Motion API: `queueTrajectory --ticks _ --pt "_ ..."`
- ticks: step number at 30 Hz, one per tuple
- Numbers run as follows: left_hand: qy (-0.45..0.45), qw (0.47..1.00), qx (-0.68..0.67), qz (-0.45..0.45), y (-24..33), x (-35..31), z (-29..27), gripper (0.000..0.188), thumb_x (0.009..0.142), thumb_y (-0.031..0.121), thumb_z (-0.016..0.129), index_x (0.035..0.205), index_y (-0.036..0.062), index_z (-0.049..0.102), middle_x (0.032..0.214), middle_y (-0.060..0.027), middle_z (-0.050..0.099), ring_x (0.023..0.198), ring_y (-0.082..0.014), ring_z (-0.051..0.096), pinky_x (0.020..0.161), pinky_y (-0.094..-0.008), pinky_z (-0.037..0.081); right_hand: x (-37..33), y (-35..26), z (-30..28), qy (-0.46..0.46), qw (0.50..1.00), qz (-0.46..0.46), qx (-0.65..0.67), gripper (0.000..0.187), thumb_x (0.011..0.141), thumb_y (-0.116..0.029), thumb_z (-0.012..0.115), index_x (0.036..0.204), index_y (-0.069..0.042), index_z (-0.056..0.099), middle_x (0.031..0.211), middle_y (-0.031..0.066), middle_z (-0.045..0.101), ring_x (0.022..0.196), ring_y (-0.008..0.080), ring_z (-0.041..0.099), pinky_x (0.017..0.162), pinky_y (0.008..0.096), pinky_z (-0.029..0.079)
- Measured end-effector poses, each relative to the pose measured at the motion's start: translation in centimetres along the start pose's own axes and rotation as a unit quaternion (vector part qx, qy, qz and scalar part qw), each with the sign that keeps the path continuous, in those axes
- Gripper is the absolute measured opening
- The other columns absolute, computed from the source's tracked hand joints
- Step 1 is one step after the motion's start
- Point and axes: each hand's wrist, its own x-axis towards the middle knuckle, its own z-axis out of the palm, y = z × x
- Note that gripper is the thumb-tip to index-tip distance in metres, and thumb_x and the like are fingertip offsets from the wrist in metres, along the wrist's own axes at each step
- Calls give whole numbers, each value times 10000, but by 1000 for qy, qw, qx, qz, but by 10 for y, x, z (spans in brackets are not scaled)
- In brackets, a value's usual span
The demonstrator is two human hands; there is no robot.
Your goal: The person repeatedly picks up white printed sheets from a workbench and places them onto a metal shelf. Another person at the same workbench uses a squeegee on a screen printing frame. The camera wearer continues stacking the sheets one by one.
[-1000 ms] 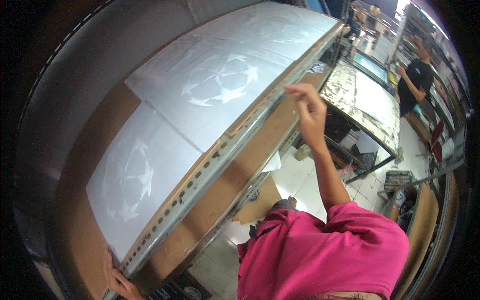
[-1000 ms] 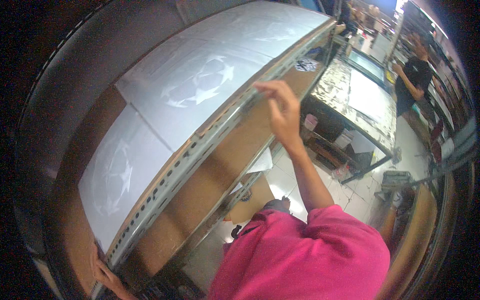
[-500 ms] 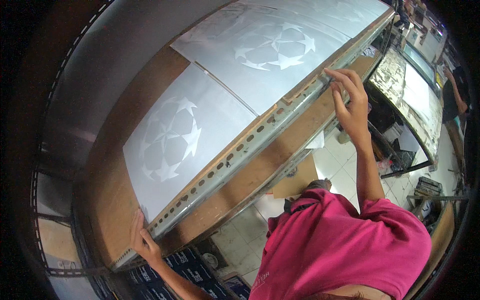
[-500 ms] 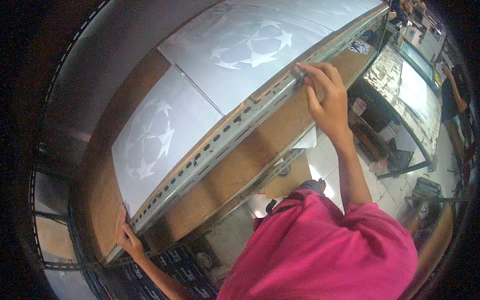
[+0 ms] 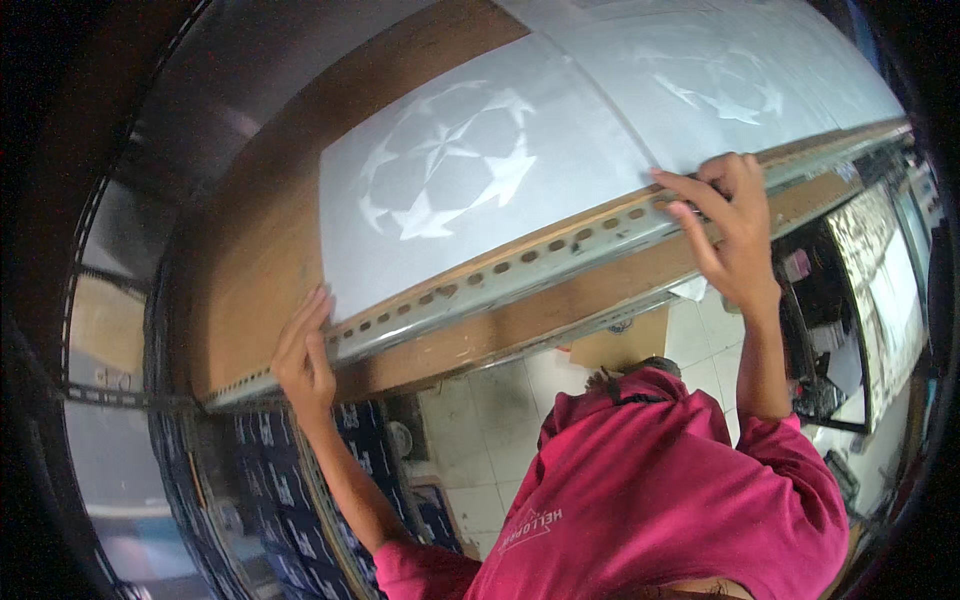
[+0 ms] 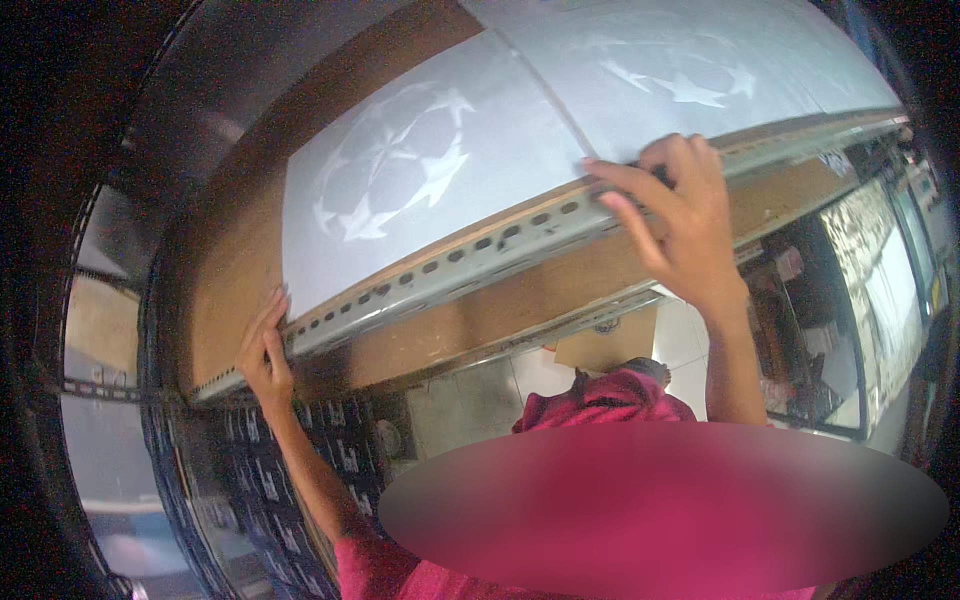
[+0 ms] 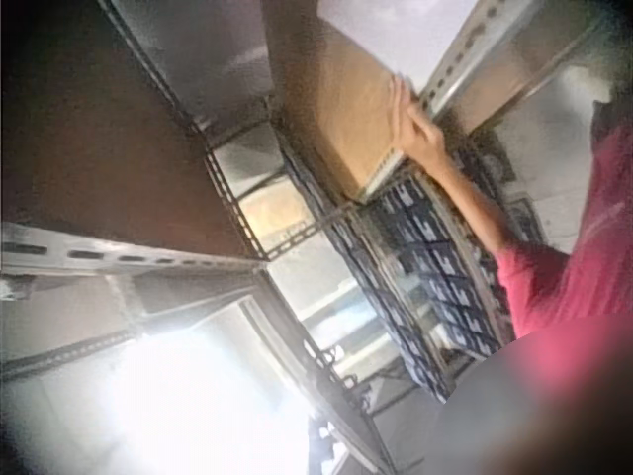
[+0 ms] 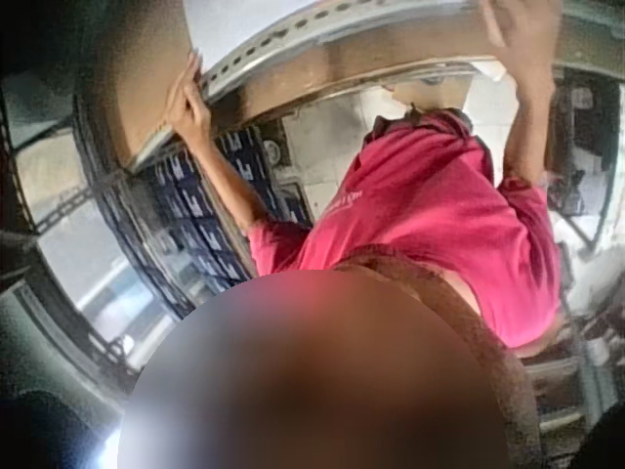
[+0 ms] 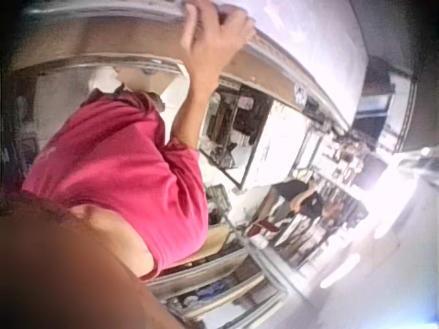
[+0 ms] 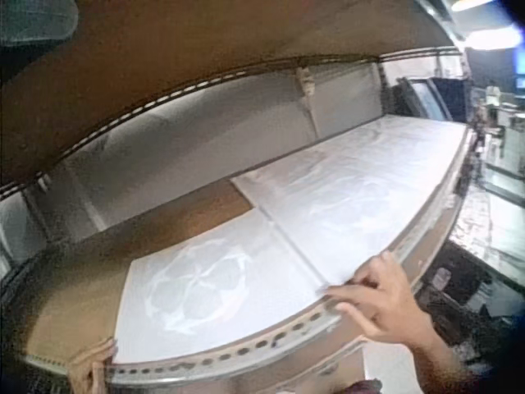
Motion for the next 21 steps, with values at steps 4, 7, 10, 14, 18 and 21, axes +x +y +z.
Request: queueTrajectory --ticks 4,7,10,14,18,21 --pt "3 1000 16 10 -2 -4 -7 347 972 152 416 1054 -37 694 1109 -185 678 1131 -326 608 1015 -419 419 2 -3 9 5 1000 15 16 296 783 -97 688 1068 -168 723 790 47 448 721 208 392 666 326 341" --pt "4 1000 11 1 0 -6 -9 347 973 155 418 1054 -36 696 1106 -184 679 1131 -325 609 1017 -421 420 2 -5 10 -3 1000 14 5 289 788 -102 685 1067 -166 725 785 43 443 728 204 382 661 323 338" --pt "7 1000 12 1 0 -6 -7 343 974 159 424 1055 -34 696 1108 -184 678 1133 -324 608 1015 -424 423 2 -3 9 -5 1000 13 5 289 793 -101 682 1072 -164 724 781 40 441 736 202 379 659 325 338" --pt "6 1000 14 9 0 -5 -7 334 973 158 434 1063 -30 695 1111 -185 677 1131 -323 609 1010 -425 430 0 -3 10 11 1000 21 17 296 803 -107 674 1090 -160 721 782 41 447 744 203 387 669 328 340" --pt "3 1000 18 -9 2 -6 -7 333 974 155 431 1073 -26 693 1125 -186 672 1137 -323 605 1015 -418 425 -5 3 13 24 998 38 54 298 820 -111 658 1110 -148 714 782 46 460 760 205 406 690 327 339" --pt "2 1000 16 -12 2 -5 -8 332 973 150 430 1080 -27 690 1138 -186 667 1142 -323 602 1020 -412 419 -5 2 12 14 998 40 40 287 831 -101 644 1109 -131 712 777 48 470 763 207 418 702 326 338"
